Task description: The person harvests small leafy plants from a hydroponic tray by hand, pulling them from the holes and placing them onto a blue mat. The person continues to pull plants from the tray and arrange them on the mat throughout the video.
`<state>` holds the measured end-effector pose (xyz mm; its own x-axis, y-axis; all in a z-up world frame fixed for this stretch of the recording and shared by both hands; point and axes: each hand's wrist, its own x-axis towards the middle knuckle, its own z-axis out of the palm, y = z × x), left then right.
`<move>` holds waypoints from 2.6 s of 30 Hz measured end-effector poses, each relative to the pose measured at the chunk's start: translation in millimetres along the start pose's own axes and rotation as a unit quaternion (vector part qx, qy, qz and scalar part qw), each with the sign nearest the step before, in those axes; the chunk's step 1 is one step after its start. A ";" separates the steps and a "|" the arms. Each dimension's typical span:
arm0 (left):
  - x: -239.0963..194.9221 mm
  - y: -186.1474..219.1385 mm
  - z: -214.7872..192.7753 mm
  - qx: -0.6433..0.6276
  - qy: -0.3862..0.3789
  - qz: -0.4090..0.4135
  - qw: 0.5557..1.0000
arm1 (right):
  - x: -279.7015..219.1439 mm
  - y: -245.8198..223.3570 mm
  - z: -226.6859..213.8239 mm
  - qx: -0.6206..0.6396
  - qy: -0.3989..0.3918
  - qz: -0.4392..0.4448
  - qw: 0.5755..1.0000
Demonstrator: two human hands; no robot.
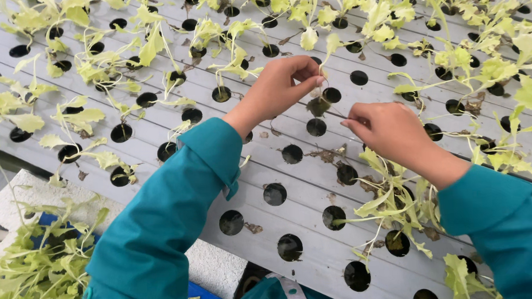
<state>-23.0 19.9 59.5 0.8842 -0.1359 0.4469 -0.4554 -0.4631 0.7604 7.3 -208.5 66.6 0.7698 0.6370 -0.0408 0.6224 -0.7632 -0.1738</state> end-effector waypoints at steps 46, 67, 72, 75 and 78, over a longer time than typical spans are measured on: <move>55.5 -61.9 -23.1 0.153 0.034 -0.228 0.961 | -25.2 25.8 34.8 -0.032 -0.038 -0.067 0.996; 54.8 -106.2 -3.7 0.217 0.018 -0.175 0.960 | -30.3 8.8 39.9 -0.134 -0.061 -0.115 0.982; 41.1 -82.5 -10.4 0.207 -0.054 -0.234 0.948 | -4.0 30.6 29.4 -0.058 -0.103 -0.016 0.993; 35.8 -58.5 -11.9 0.298 -0.057 -0.198 0.932 | 17.6 29.2 -8.1 0.013 -0.088 0.026 0.996; 20.7 -12.3 -13.7 0.329 -0.077 -0.175 0.925 | 47.2 49.0 -18.7 0.057 -0.048 0.083 0.994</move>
<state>-0.5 34.8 65.9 0.9928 0.0233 0.1177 -0.0223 -0.9279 0.3721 76.8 -217.8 74.6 0.8406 0.5141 -0.1706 0.4630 -0.8454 -0.2664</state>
